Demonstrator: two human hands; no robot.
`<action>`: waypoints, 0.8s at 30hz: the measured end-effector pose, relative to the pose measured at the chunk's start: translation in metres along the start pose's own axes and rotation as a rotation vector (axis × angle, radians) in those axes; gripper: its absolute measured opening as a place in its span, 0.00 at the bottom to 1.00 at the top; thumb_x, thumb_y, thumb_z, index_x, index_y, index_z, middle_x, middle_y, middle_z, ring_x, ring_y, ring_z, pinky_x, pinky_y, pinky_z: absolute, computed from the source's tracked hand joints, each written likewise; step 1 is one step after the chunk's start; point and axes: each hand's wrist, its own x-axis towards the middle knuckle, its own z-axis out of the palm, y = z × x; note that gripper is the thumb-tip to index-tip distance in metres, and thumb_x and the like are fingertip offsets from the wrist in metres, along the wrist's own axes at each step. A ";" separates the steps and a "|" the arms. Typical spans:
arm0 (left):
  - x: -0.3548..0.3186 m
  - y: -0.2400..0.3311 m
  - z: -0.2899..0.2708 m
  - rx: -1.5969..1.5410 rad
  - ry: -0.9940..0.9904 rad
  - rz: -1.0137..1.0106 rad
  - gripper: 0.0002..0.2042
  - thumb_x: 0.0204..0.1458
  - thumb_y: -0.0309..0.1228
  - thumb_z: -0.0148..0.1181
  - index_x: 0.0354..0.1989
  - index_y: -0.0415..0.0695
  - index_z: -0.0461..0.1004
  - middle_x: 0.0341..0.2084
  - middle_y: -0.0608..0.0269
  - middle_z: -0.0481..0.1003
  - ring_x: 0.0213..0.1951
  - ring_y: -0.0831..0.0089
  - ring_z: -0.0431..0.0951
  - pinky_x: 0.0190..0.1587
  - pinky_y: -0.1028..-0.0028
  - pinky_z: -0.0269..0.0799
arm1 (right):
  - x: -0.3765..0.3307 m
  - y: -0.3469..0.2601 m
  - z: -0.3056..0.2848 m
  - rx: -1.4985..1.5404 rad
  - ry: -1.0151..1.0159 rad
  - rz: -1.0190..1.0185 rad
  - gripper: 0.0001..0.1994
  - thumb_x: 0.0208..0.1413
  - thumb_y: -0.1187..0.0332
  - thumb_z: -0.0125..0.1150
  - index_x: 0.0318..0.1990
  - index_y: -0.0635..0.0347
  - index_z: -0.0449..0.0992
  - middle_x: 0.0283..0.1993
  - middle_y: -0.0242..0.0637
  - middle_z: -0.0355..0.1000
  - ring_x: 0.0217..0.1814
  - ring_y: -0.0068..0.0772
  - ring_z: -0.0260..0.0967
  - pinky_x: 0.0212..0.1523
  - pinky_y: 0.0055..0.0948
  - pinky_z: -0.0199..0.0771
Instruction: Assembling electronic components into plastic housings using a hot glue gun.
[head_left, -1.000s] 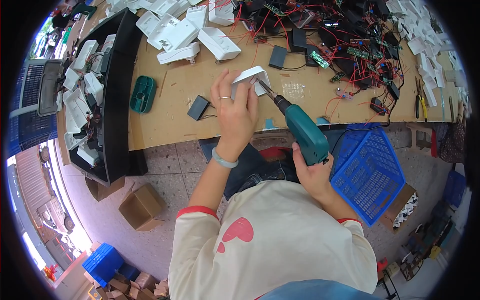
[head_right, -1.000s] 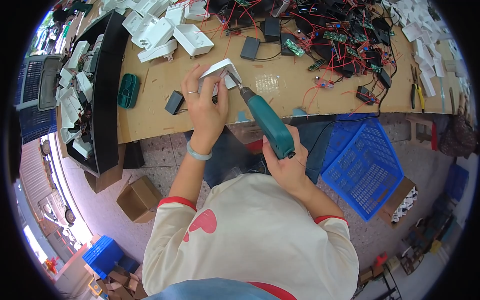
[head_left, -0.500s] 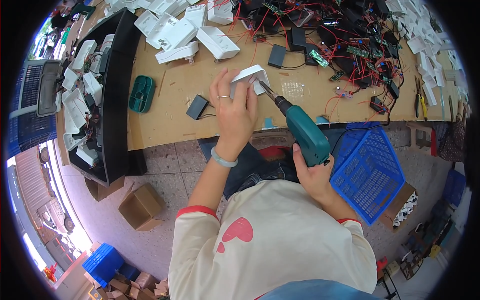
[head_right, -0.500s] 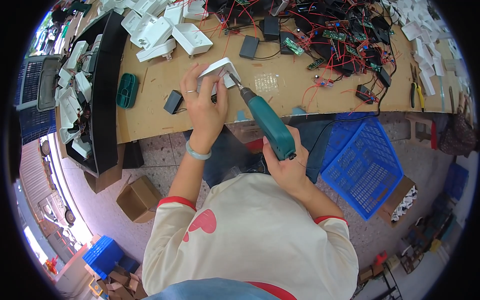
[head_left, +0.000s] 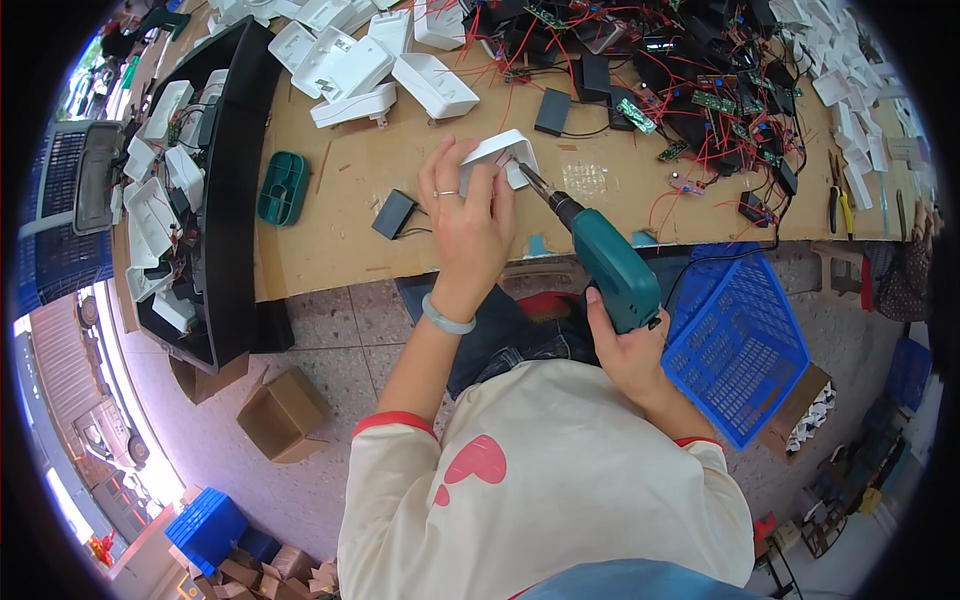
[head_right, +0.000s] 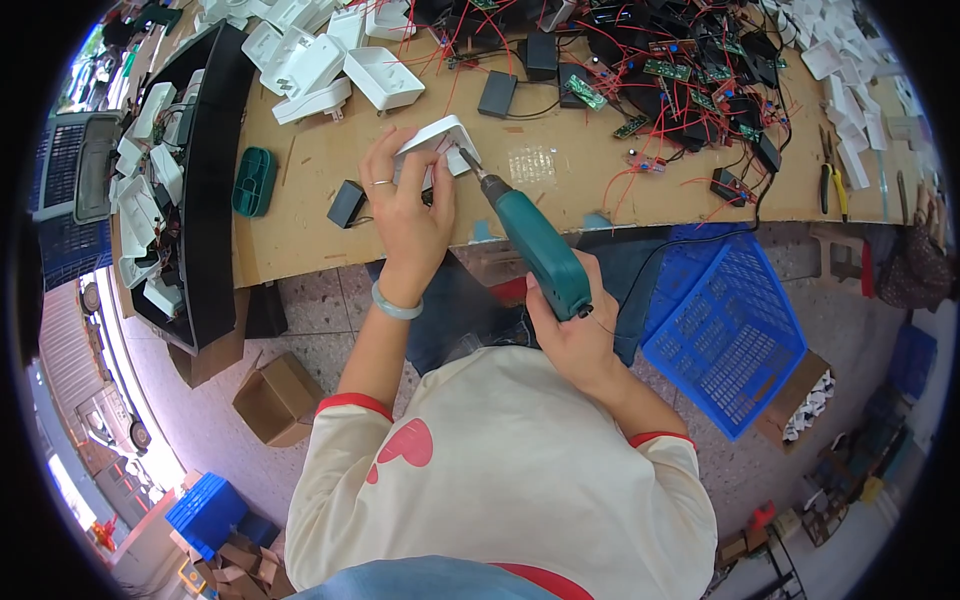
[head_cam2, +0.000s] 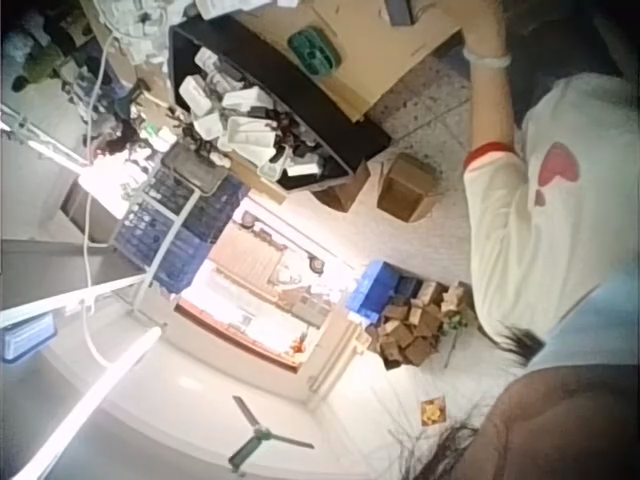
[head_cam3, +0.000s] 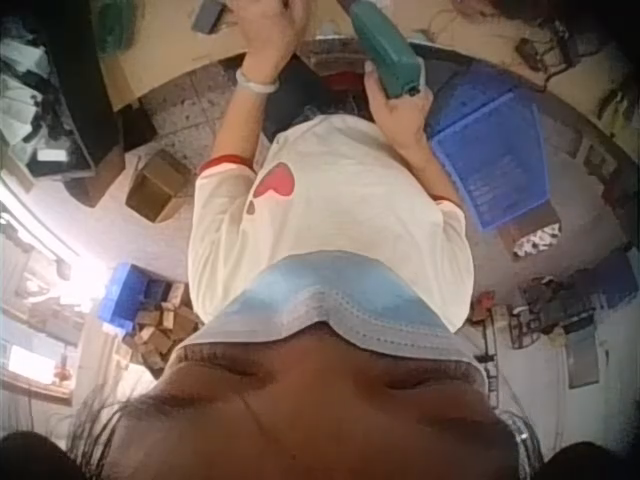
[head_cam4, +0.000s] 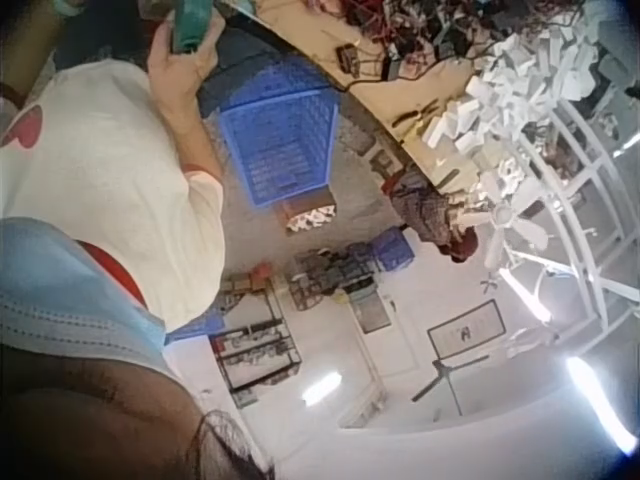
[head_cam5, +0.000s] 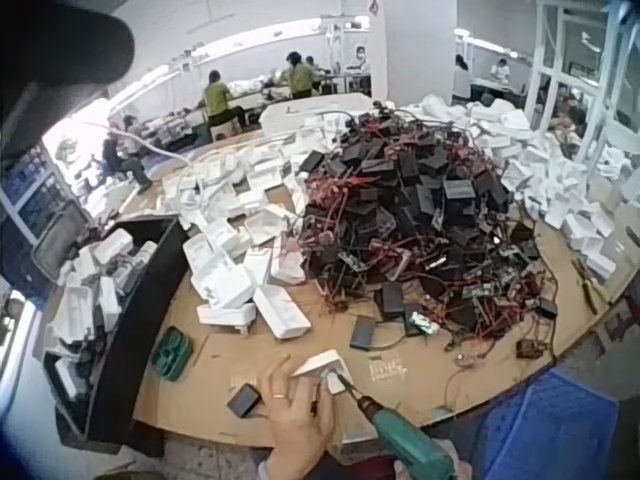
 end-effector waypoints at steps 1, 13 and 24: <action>0.000 0.000 0.000 -0.008 -0.002 0.001 0.05 0.49 0.21 0.64 0.34 0.39 0.76 0.51 0.53 0.71 0.58 0.47 0.68 0.58 0.53 0.65 | -0.001 0.001 0.000 0.020 -0.004 0.014 0.14 0.57 0.76 0.65 0.50 0.66 0.71 0.36 0.40 0.77 0.32 0.26 0.76 0.37 0.24 0.75; 0.000 0.000 -0.002 -0.011 -0.009 0.002 0.04 0.49 0.21 0.65 0.32 0.40 0.76 0.51 0.53 0.71 0.58 0.47 0.68 0.59 0.56 0.65 | -0.016 0.001 -0.020 0.195 0.133 0.036 0.13 0.57 0.80 0.63 0.50 0.69 0.74 0.32 0.31 0.72 0.25 0.16 0.67 0.25 0.18 0.68; 0.007 0.002 -0.008 -0.006 -0.036 -0.045 0.06 0.50 0.22 0.65 0.35 0.40 0.76 0.50 0.46 0.71 0.54 0.47 0.70 0.55 0.56 0.66 | -0.013 0.003 -0.029 0.230 0.180 0.036 0.12 0.57 0.81 0.62 0.49 0.70 0.74 0.28 0.31 0.72 0.23 0.17 0.67 0.24 0.18 0.66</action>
